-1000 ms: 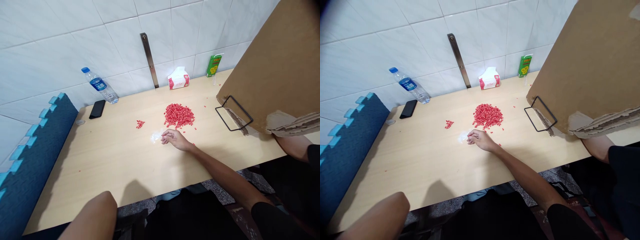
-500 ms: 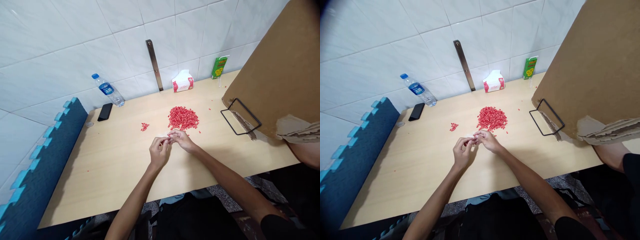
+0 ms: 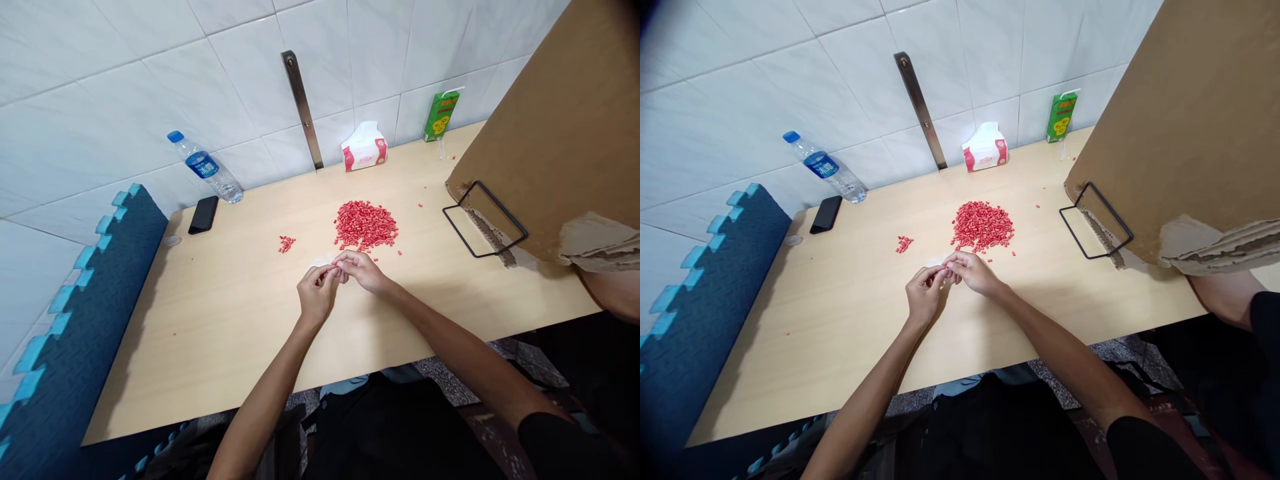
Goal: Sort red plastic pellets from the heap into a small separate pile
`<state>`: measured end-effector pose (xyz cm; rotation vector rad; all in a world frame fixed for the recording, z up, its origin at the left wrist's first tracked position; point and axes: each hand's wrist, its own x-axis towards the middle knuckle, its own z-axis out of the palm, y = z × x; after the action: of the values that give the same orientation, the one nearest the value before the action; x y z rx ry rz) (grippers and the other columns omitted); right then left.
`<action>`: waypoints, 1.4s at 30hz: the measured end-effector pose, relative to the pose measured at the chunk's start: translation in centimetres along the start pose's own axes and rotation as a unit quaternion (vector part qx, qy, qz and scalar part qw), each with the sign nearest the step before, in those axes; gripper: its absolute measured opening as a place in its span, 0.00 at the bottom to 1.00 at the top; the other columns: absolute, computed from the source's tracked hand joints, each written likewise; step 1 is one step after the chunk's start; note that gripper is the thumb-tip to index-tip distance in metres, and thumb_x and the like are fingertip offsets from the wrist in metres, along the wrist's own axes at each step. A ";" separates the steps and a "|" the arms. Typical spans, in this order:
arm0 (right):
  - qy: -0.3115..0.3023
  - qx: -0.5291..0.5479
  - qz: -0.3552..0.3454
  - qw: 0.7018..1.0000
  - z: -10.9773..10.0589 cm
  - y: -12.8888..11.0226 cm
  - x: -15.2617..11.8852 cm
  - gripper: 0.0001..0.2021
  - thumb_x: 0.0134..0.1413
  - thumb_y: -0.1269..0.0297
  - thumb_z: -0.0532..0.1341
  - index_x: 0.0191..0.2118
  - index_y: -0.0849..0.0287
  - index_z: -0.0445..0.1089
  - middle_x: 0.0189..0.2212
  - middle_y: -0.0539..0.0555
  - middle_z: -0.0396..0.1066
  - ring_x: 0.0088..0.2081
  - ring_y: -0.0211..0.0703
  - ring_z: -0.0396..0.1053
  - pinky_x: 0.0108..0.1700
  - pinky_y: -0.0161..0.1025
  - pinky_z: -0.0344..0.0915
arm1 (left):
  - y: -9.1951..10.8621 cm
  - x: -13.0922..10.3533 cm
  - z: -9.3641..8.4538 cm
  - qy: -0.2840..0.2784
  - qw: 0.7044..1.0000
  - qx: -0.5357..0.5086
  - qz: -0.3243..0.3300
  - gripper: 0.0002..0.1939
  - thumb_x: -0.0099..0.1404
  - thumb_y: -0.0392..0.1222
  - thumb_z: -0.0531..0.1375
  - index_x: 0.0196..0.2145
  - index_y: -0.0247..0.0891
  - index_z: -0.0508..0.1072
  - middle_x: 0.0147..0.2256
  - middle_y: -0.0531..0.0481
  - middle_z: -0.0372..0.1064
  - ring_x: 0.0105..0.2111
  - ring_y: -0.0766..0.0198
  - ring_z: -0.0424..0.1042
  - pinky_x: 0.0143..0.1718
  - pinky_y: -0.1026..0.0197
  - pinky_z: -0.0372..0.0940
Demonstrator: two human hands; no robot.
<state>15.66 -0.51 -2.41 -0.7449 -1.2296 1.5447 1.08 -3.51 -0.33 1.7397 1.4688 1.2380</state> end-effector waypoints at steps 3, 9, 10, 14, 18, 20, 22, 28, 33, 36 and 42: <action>-0.002 -0.004 0.004 1.000 0.0 -0.2 -0.1 0.14 0.53 0.53 0.62 0.35 0.61 0.69 0.22 0.48 0.69 0.23 0.35 0.67 0.27 0.34 0.65 | -0.3 0.1 0.0 -0.005 1.000 -0.022 -0.017 0.09 0.59 0.45 0.62 0.33 0.39 0.79 0.28 0.51 0.73 0.26 0.68 0.67 0.29 0.65 0.61; -0.010 -0.018 0.008 1.000 0.0 -0.7 -0.3 0.15 0.52 0.51 0.61 0.35 0.61 0.68 0.21 0.48 0.69 0.24 0.36 0.69 0.28 0.35 0.65 | -0.6 0.2 -0.1 -0.016 0.997 -0.059 -0.038 0.10 0.58 0.46 0.63 0.33 0.38 0.79 0.30 0.48 0.76 0.30 0.64 0.72 0.34 0.63 0.64; -0.010 -0.021 0.008 1.000 0.0 -0.8 -0.3 0.15 0.53 0.51 0.61 0.35 0.61 0.68 0.22 0.49 0.69 0.24 0.36 0.69 0.29 0.35 0.65 | -0.6 0.2 -0.1 -0.017 0.997 -0.063 -0.042 0.10 0.58 0.46 0.63 0.33 0.38 0.79 0.30 0.48 0.76 0.31 0.64 0.72 0.34 0.62 0.65; -0.012 -0.031 0.012 0.999 0.1 -0.9 -0.4 0.16 0.52 0.51 0.61 0.35 0.60 0.69 0.23 0.49 0.70 0.24 0.37 0.69 0.29 0.36 0.66 | -0.5 0.3 -0.1 -0.020 0.995 -0.080 -0.056 0.10 0.57 0.46 0.63 0.32 0.37 0.80 0.31 0.48 0.77 0.31 0.63 0.73 0.35 0.61 0.66; -0.017 -0.038 0.014 0.999 0.1 -1.1 -0.5 0.16 0.52 0.51 0.62 0.35 0.61 0.69 0.23 0.49 0.70 0.24 0.36 0.69 0.30 0.36 0.66 | -0.5 0.3 -0.1 -0.019 0.993 -0.094 -0.069 0.10 0.56 0.46 0.64 0.31 0.37 0.79 0.30 0.47 0.77 0.30 0.63 0.74 0.34 0.61 0.67; -0.019 -0.039 0.014 0.999 0.1 -1.1 -0.5 0.15 0.53 0.51 0.61 0.35 0.61 0.69 0.23 0.49 0.70 0.24 0.36 0.69 0.30 0.36 0.66 | -0.4 0.2 -0.2 -0.019 0.992 -0.099 -0.073 0.10 0.56 0.46 0.64 0.31 0.36 0.79 0.30 0.47 0.77 0.30 0.63 0.73 0.34 0.62 0.67; -0.021 -0.041 0.015 0.999 0.1 -1.1 -0.5 0.15 0.53 0.51 0.61 0.35 0.61 0.69 0.22 0.49 0.70 0.24 0.37 0.69 0.30 0.36 0.66 | -0.4 0.2 -0.2 -0.019 0.991 -0.103 -0.077 0.10 0.56 0.45 0.64 0.31 0.36 0.79 0.30 0.47 0.77 0.30 0.63 0.73 0.34 0.62 0.67; -0.024 -0.045 0.017 0.999 0.1 -1.2 -0.6 0.16 0.53 0.51 0.61 0.36 0.61 0.69 0.22 0.49 0.70 0.25 0.37 0.69 0.30 0.36 0.65 | -0.6 0.2 -0.1 -0.021 0.990 -0.110 -0.083 0.10 0.55 0.45 0.65 0.31 0.36 0.79 0.30 0.47 0.77 0.29 0.63 0.73 0.34 0.62 0.66; -0.027 -0.047 0.019 0.998 0.1 -1.2 -0.6 0.16 0.53 0.51 0.61 0.35 0.61 0.69 0.22 0.49 0.70 0.25 0.37 0.69 0.30 0.36 0.65 | -0.8 0.2 -0.1 -0.018 0.992 -0.100 -0.078 0.10 0.55 0.45 0.65 0.31 0.36 0.79 0.29 0.48 0.76 0.28 0.64 0.71 0.32 0.63 0.65; -0.026 -0.048 0.016 0.998 0.1 -1.2 -0.6 0.16 0.53 0.51 0.61 0.35 0.61 0.69 0.23 0.50 0.70 0.26 0.37 0.69 0.30 0.36 0.65 | -0.9 0.2 0.0 -0.015 0.993 -0.093 -0.075 0.10 0.55 0.46 0.65 0.31 0.36 0.79 0.28 0.48 0.76 0.27 0.65 0.71 0.30 0.63 0.65; -0.024 -0.056 0.018 0.998 0.2 -1.2 -0.7 0.16 0.53 0.51 0.61 0.35 0.61 0.70 0.23 0.50 0.70 0.26 0.37 0.68 0.30 0.36 0.65 | -1.0 0.2 0.0 -0.009 0.995 -0.080 -0.063 0.11 0.55 0.47 0.64 0.31 0.36 0.79 0.28 0.48 0.75 0.26 0.66 0.70 0.29 0.64 0.64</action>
<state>16.09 -1.20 -1.32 -0.8106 -1.3549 1.5406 0.64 -3.11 -1.10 1.5265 1.4050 1.2340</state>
